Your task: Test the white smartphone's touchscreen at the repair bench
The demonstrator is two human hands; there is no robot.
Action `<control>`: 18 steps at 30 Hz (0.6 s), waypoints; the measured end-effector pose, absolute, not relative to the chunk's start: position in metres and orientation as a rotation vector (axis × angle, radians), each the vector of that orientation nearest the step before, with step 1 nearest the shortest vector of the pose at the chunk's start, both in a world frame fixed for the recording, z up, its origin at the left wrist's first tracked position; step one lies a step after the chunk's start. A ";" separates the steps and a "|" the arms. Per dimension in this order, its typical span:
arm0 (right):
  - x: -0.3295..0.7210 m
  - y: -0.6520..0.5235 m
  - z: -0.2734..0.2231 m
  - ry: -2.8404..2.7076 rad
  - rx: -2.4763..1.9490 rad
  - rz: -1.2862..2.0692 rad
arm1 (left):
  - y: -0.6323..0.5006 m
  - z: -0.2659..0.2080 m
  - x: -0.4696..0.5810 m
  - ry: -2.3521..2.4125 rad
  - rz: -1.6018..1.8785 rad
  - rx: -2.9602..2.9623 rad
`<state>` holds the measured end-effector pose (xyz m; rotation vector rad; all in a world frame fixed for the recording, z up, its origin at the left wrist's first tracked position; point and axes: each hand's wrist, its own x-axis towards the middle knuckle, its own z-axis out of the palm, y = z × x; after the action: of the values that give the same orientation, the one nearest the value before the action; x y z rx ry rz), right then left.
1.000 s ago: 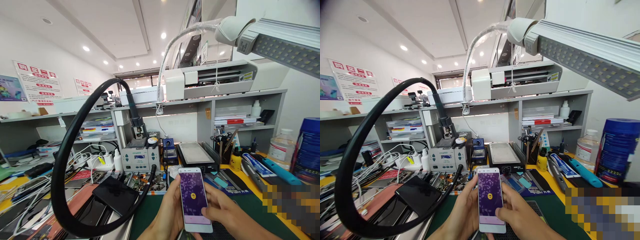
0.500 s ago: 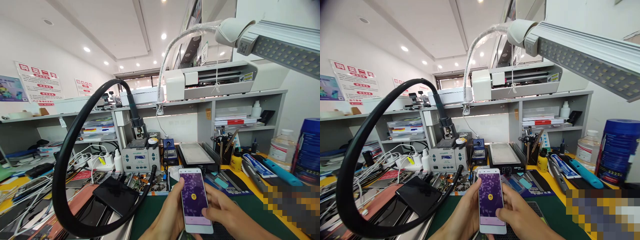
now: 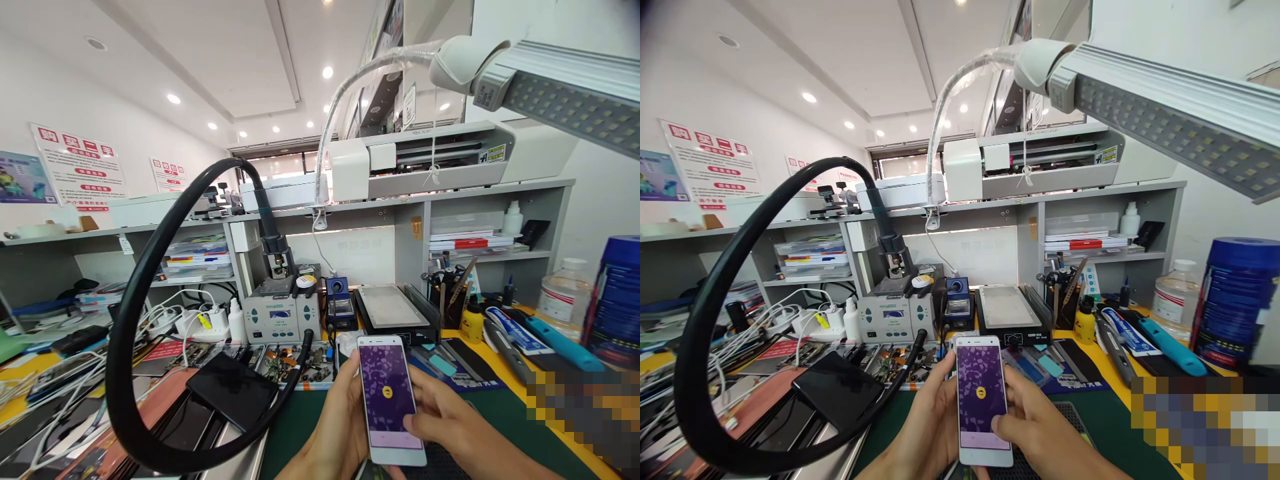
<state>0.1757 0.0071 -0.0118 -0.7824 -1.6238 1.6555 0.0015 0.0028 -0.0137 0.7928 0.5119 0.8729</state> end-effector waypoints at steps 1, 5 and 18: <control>0.176 0.007 -0.012 -1.626 -0.785 1.652 | 0.003 -0.014 0.001 0.506 0.869 0.791; 0.176 0.007 -0.011 -1.616 -0.814 1.646 | 0.007 -0.017 0.000 0.460 0.836 0.792; 0.179 0.008 -0.001 -1.486 -0.854 1.743 | 0.005 -0.018 -0.005 0.396 0.867 0.804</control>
<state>0.1786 0.0078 -0.0014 -0.8539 -1.4857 1.7434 -0.0047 0.0051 -0.0185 0.8045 0.3961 0.8672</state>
